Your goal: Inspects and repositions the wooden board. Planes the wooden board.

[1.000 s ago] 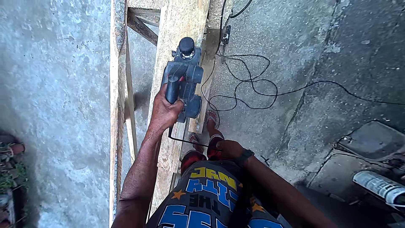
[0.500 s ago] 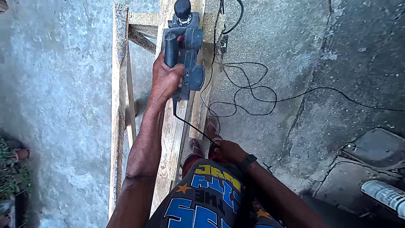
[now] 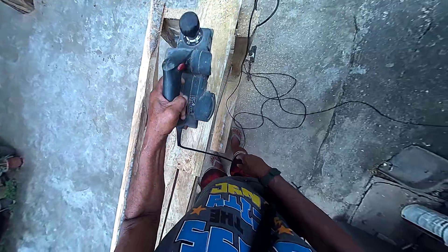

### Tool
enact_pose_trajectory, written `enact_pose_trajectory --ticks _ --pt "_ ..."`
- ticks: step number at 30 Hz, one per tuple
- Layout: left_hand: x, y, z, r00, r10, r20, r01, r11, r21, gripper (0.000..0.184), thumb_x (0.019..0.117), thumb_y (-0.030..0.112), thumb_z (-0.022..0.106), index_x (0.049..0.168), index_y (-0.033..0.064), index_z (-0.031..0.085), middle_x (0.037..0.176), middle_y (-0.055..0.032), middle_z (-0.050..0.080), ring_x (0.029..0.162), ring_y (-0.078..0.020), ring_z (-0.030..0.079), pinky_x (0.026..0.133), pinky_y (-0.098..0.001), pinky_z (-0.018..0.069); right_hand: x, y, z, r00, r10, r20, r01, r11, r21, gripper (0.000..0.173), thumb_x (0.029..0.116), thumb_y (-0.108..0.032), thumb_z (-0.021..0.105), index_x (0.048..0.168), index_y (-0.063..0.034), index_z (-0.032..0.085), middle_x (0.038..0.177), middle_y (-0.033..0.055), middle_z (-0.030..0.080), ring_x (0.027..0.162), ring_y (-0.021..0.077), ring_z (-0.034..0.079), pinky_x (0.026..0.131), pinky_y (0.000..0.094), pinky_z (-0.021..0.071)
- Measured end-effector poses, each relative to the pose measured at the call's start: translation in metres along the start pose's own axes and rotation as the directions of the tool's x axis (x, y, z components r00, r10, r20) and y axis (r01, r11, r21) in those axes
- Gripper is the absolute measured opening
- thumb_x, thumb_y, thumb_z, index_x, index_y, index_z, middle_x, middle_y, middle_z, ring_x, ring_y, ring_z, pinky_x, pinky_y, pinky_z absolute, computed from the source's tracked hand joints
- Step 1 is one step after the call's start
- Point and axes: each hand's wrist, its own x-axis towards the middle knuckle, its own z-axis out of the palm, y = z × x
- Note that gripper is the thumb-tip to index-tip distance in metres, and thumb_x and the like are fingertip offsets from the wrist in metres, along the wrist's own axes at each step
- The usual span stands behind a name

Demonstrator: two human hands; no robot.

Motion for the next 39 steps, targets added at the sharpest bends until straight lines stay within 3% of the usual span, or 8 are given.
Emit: enact_pose_trajectory --ticks 6,10,13,17,26,39 --pt "-0.111 -0.044 -0.023 0.981 -0.192 -0.006 0.192 0.981 -0.012 0.046 0.0836 0.008 0.062 0.129 0.0075 0.057 0.067 -0.0037 0.059 0.047 -0.0147 0.056 0.046 -0.03 0.0538 -0.013 0.001 0.049 0.995 0.055 0.089 -0.046 0.994 -0.099 0.045 0.0975 -0.039 0.061 0.129 -0.0068 0.066 0.124 0.0213 0.068 0.119 0.0416 0.064 0.097 0.0649 0.0496" --pt "-0.173 -0.069 -0.024 0.957 -0.288 -0.027 0.288 0.958 -0.012 0.038 0.0826 0.01 0.063 0.12 0.0038 0.06 0.065 -0.0024 0.06 0.047 -0.0147 0.058 0.046 -0.0306 0.0539 -0.017 0.0 0.076 0.988 0.09 0.126 -0.07 0.986 -0.153 0.053 0.094 -0.045 0.066 0.133 -0.0083 0.063 0.127 0.0213 0.067 0.121 0.0417 0.063 0.097 0.0657 0.0494" --pt "-0.205 -0.079 -0.022 0.952 -0.306 -0.018 0.306 0.952 -0.006 0.038 0.0821 0.01 0.064 0.119 0.0007 0.06 0.067 -0.0019 0.061 0.048 -0.0144 0.057 0.045 -0.0301 0.0528 -0.016 -0.004 0.089 0.987 0.104 0.124 -0.081 0.981 -0.176 0.056 0.0927 -0.046 0.067 0.133 -0.0076 0.063 0.127 0.0215 0.067 0.12 0.042 0.063 0.096 0.0657 0.0499" --pt "-0.227 -0.091 -0.02 0.957 -0.287 0.037 0.285 0.957 0.057 0.041 0.0821 0.011 0.064 0.122 0.0015 0.06 0.074 -0.0017 0.064 0.052 -0.014 0.06 0.048 -0.0305 0.0545 -0.017 -0.012 0.094 0.988 0.108 0.115 -0.086 0.98 -0.178 0.052 0.0913 -0.038 0.069 0.131 -0.0051 0.064 0.125 0.0237 0.067 0.119 0.0441 0.063 0.094 0.0676 0.0496" --pt "-0.207 -0.106 -0.008 0.957 -0.287 0.047 0.284 0.957 0.06 0.04 0.0815 0.01 0.065 0.12 0.0019 0.06 0.076 -0.0023 0.065 0.055 -0.0144 0.061 0.05 -0.0313 0.0556 -0.016 -0.003 0.079 0.983 0.145 0.109 -0.125 0.977 -0.176 0.054 0.0906 -0.044 0.069 0.127 -0.0045 0.063 0.123 0.0229 0.067 0.117 0.0427 0.064 0.093 0.0654 0.0507" --pt "-0.109 -0.086 0.021 0.953 -0.298 0.042 0.295 0.953 0.073 0.035 0.0837 0.012 0.065 0.118 0.0055 0.061 0.069 -0.0012 0.062 0.052 -0.0138 0.06 0.051 -0.0307 0.0553 0.004 0.014 0.024 0.976 0.171 0.132 -0.151 0.977 -0.148 0.05 0.0921 -0.038 0.068 0.129 -0.005 0.063 0.124 0.0224 0.068 0.117 0.042 0.065 0.094 0.0655 0.0505"
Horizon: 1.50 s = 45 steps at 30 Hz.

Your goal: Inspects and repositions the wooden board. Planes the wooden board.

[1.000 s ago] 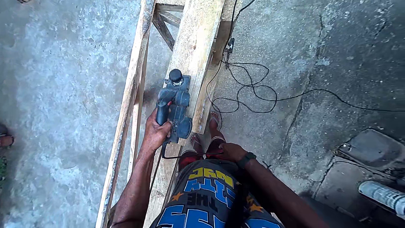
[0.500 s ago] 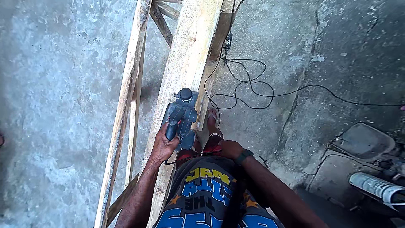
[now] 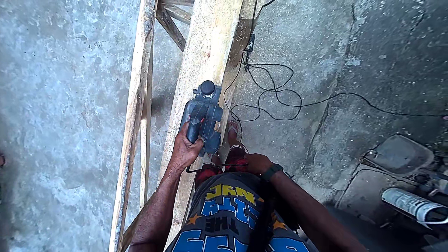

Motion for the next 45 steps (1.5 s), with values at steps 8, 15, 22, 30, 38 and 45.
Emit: enact_pose_trajectory --ticks 8,15,22,30,38,45 --pt "0.065 0.033 0.007 1.0 -0.025 0.018 0.024 0.998 0.063 0.044 0.0808 0.011 0.066 0.124 0.008 0.059 0.073 -0.0038 0.064 0.053 -0.016 0.062 0.05 -0.0338 0.0569 0.004 0.014 -0.034 1.0 -0.01 0.025 0.009 0.999 0.04 0.045 0.0939 -0.033 0.066 0.129 -0.0056 0.063 0.124 0.0234 0.068 0.118 0.0438 0.064 0.094 0.0659 0.0499" --pt "0.119 0.064 0.02 1.0 -0.003 0.016 0.002 0.995 0.098 0.042 0.0838 0.01 0.065 0.126 0.0094 0.059 0.074 -0.0049 0.063 0.051 -0.016 0.059 0.046 -0.0329 0.0534 0.008 0.027 -0.056 0.999 -0.014 0.044 0.011 0.997 0.076 0.045 0.0949 -0.032 0.064 0.132 -0.0075 0.062 0.125 0.0225 0.067 0.119 0.0423 0.064 0.096 0.0653 0.0494" --pt "0.155 0.086 0.026 0.999 0.026 0.03 -0.03 0.992 0.119 0.043 0.0849 0.01 0.065 0.127 0.011 0.058 0.073 -0.0054 0.064 0.05 -0.0172 0.06 0.044 -0.0338 0.0541 0.012 0.037 -0.077 0.999 -0.033 0.039 0.029 0.994 0.104 0.043 0.0956 -0.03 0.062 0.133 -0.0084 0.062 0.126 0.0212 0.068 0.119 0.042 0.064 0.095 0.0646 0.05" --pt "0.215 0.107 0.035 0.997 0.072 0.036 -0.075 0.993 0.091 0.04 0.0842 0.012 0.063 0.124 0.0082 0.058 0.071 -0.0042 0.062 0.05 -0.0168 0.06 0.045 -0.034 0.055 0.014 0.042 -0.099 0.998 -0.063 0.024 0.059 0.988 0.142 0.04 0.0974 -0.027 0.059 0.133 -0.0095 0.061 0.124 0.0205 0.068 0.118 0.0407 0.065 0.095 0.0635 0.0509" --pt "0.268 0.132 0.05 0.994 0.104 0.021 -0.105 0.993 0.049 0.04 0.0863 0.009 0.064 0.125 0.0043 0.057 0.07 -0.004 0.062 0.048 -0.0148 0.06 0.045 -0.031 0.0558 0.012 0.05 -0.112 0.993 -0.107 -0.055 0.118 0.958 0.26 0.043 0.1042 -0.036 0.052 0.136 -0.0082 0.06 0.123 0.0207 0.068 0.117 0.04 0.066 0.098 0.0615 0.0508" --pt "0.267 0.163 0.027 0.982 0.186 -0.027 -0.187 0.982 -0.025 0.038 0.0881 0.005 0.062 0.125 0.0005 0.055 0.069 -0.0048 0.061 0.047 -0.0146 0.058 0.044 -0.0301 0.0555 0.021 0.045 -0.113 0.968 -0.124 -0.218 0.199 0.909 0.367 0.043 0.1039 -0.034 0.053 0.139 -0.0111 0.06 0.117 0.0183 0.071 0.109 0.0376 0.069 0.096 0.06 0.0522"
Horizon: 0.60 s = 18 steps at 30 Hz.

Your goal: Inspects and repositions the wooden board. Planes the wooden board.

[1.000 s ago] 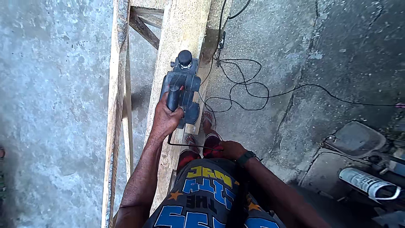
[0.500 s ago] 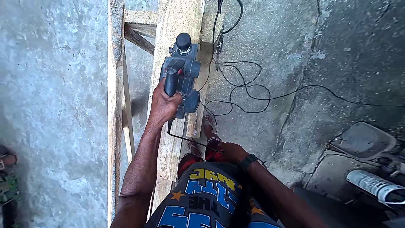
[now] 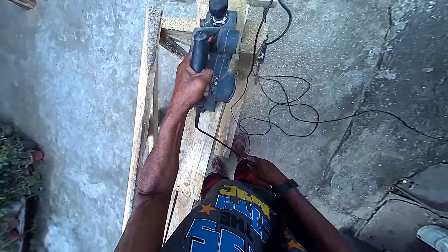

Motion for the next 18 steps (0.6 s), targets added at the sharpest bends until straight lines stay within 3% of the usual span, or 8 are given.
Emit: enact_pose_trajectory --ticks 5,9,11,13,16,18 --pt "-0.055 0.017 -0.058 0.998 0.066 -0.016 -0.067 0.998 -0.015 0.037 0.0886 0.007 0.061 0.125 0.0033 0.054 0.068 -0.0029 0.06 0.048 -0.0146 0.058 0.046 -0.0315 0.0563 -0.006 -0.005 0.007 0.974 -0.046 -0.223 0.062 0.996 0.069 0.05 0.099 -0.03 0.063 0.144 -0.0097 0.057 0.112 0.0191 0.071 0.1 0.0355 0.07 0.093 0.0585 0.0532" --pt "-0.118 -0.001 -0.111 0.993 0.098 -0.066 -0.099 0.995 0.001 0.041 0.0874 0.008 0.062 0.128 0.005 0.056 0.067 -0.0025 0.059 0.047 -0.0145 0.057 0.045 -0.0309 0.0547 -0.022 -0.021 0.028 0.964 -0.014 -0.266 0.039 0.995 0.089 0.053 0.098 -0.03 0.065 0.145 -0.0085 0.056 0.112 0.0191 0.072 0.1 0.0344 0.07 0.094 0.057 0.0535" --pt "-0.159 -0.017 -0.136 0.995 0.057 -0.085 -0.059 0.998 -0.011 0.041 0.0872 0.009 0.061 0.128 0.0062 0.056 0.068 -0.0029 0.059 0.048 -0.0145 0.057 0.044 -0.0305 0.0542 -0.04 -0.039 0.045 0.977 -0.046 -0.209 0.072 0.99 0.119 0.073 0.0887 -0.034 0.078 0.151 -0.0075 0.049 0.129 0.0219 0.064 0.111 0.0351 0.066 0.099 0.0549 0.0526" --pt "-0.205 -0.029 -0.161 0.995 -0.016 -0.102 0.014 1.0 -0.019 0.04 0.0882 0.01 0.062 0.128 0.0094 0.057 0.069 -0.004 0.059 0.048 -0.015 0.057 0.044 -0.0309 0.0539 -0.067 -0.067 0.055 0.962 -0.141 -0.232 0.165 0.982 0.091 0.086 0.084 -0.034 0.081 0.156 -0.009 0.042 0.154 0.0218 0.044 0.135 0.0338 0.052 0.11 0.0503 0.0476" --pt "-0.284 -0.056 -0.198 0.976 -0.084 -0.2 0.075 0.996 -0.053 0.043 0.0821 0.015 0.064 0.125 0.0088 0.062 0.068 -0.0035 0.06 0.048 -0.0161 0.057 0.046 -0.0333 0.0543 -0.1 -0.109 0.055 0.852 -0.366 -0.373 0.401 0.916 0.018 0.085 0.0883 -0.033 0.069 0.161 -0.0104 0.033 0.167 0.0146 0.029 0.153 0.026 0.033 0.121 0.0465 0.0364" --pt "-0.336 -0.074 -0.216 0.96 -0.1 -0.263 0.069 0.989 -0.128 0.044 0.0814 0.015 0.066 0.124 0.0049 0.06 0.068 -0.0017 0.06 0.047 -0.0153 0.057 0.045 -0.0327 0.0541 -0.092 -0.137 0.051 0.719 -0.436 -0.541 0.387 0.898 -0.21 0.081 0.0975 -0.051 0.053 0.159 -0.0013 0.034 0.166 0.0211 0.03 0.155 0.0329 0.028 0.125 0.0503 0.0298"
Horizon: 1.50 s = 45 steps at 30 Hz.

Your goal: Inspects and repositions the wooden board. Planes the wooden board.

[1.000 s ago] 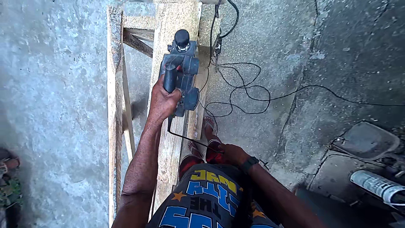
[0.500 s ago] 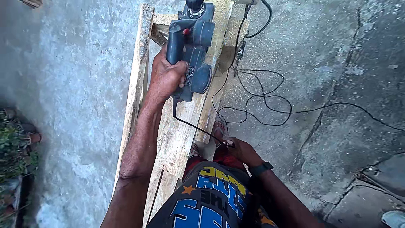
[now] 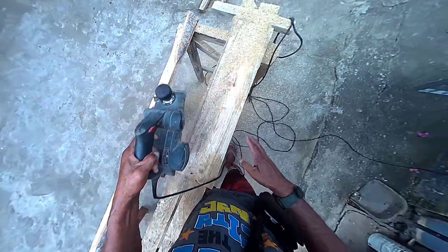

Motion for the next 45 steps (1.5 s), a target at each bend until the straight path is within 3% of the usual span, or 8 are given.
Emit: enact_pose_trajectory --ticks 5,11,14,18,25,29,31,45 --pt "-0.107 -0.034 -0.049 0.978 -0.105 -0.183 0.083 0.989 -0.123 0.046 0.079 0.009 0.064 0.125 0.0049 0.057 0.065 0.0016 0.06 0.046 -0.0125 0.057 0.044 -0.03 0.0542 0.141 0.004 0.037 0.968 -0.082 -0.238 -0.058 0.847 -0.529 0.099 0.0993 -0.071 0.03 0.156 0.0096 0.029 0.166 0.0298 0.022 0.157 0.0442 0.016 0.127 0.0591 0.0124" --pt "-0.183 -0.053 -0.071 0.941 -0.241 -0.239 0.204 0.964 -0.17 0.045 0.0835 -0.002 0.057 0.128 0.0034 0.05 0.068 0.0019 0.064 0.051 -0.0144 0.061 0.051 -0.034 0.0577 0.308 -0.05 0.074 0.878 0.08 -0.471 -0.217 0.946 -0.243 0.108 0.0938 -0.075 0.036 0.159 0.0092 0.022 0.168 0.0299 0.014 0.158 0.044 0.007 0.127 0.0596 -0.0004" --pt "-0.189 -0.065 -0.074 0.931 -0.235 -0.279 0.193 0.966 -0.169 0.047 0.0837 -0.003 0.058 0.129 0.0034 0.049 0.069 0.0013 0.064 0.051 -0.0146 0.061 0.05 -0.0337 0.0575 0.264 -0.121 0.111 0.998 -0.064 -0.024 0.067 0.986 0.155 0.069 0.1099 -0.048 0.033 0.162 -0.0035 0.028 0.164 0.0169 0.036 0.152 0.0271 0.035 0.127 0.0488 0.0273" --pt "-0.17 -0.068 -0.072 0.932 -0.207 -0.297 0.191 0.978 -0.083 0.049 0.0827 0.002 0.061 0.13 0.0021 0.049 0.07 0.0013 0.063 0.051 -0.0146 0.061 0.048 -0.0333 0.0571 0.084 -0.118 0.163 0.901 -0.371 0.226 0.267 0.883 0.385 0.041 0.1023 -0.007 0.045 0.139 -0.0096 0.064 0.13 0.0099 0.069 0.118 0.02 0.067 0.103 0.0414 0.0554" --pt "-0.1 -0.049 -0.052 0.986 -0.063 -0.151 0.076 0.993 0.086 0.051 0.0782 0.019 0.069 0.125 0.0032 0.057 0.071 0.0023 0.064 0.05 -0.0124 0.061 0.046 -0.0301 0.0559 -0.047 -0.083 0.18 0.514 -0.284 0.809 0.142 0.959 0.246 0.082 0.0892 -0.027 0.077 0.159 -0.0104 0.037 0.164 0.0146 0.036 0.151 0.0311 0.035 0.122 0.0512 0.0328" --pt "-0.053 -0.037 -0.025 0.999 0.027 0.034 -0.032 0.984 0.174 0.044 0.0811 0.02 0.067 0.122 0.0038 0.06 0.075 0.0023 0.065 0.055 -0.0111 0.062 0.049 -0.0309 0.0565 -0.051 -0.079 0.199 0.403 -0.249 0.881 0.257 0.954 0.152 0.046 0.0956 -0.035 0.068 0.134 -0.0103 0.061 0.113 0.0174 0.071 0.107 0.0385 0.067 0.093 0.0646 0.0501" --pt "-0.03 -0.035 -0.005 0.994 0.019 0.107 -0.039 0.981 0.19 0.037 0.0815 0.018 0.066 0.116 0.0059 0.061 0.075 0.0025 0.065 0.056 -0.0102 0.062 0.05 -0.0305 0.0561 -0.051 -0.08 0.199 0.301 -0.203 0.932 0.188 0.971 0.151 0.034 0.1021 -0.035 0.059 0.118 -0.0063 0.068 0.098 0.0192 0.071 0.096 0.0393 0.068 0.086 0.0658 0.05" --pt "0.042 -0.067 0.081 0.948 -0.109 0.299 0.039 0.972 0.231 0.04 0.0832 0.019 0.067 0.121 0.0085 0.062 0.08 -0.0009 0.067 0.062 -0.01 0.064 0.057 -0.0301 0.0571 -0.041 -0.05 0.15 0.265 0.001 0.964 0.075 0.997 -0.022 0.047 0.1073 -0.042 0.043 0.106 -0.0019 0.068 0.102 0.0229 0.069 0.103 0.0416 0.066 0.088 0.0655 0.0478"
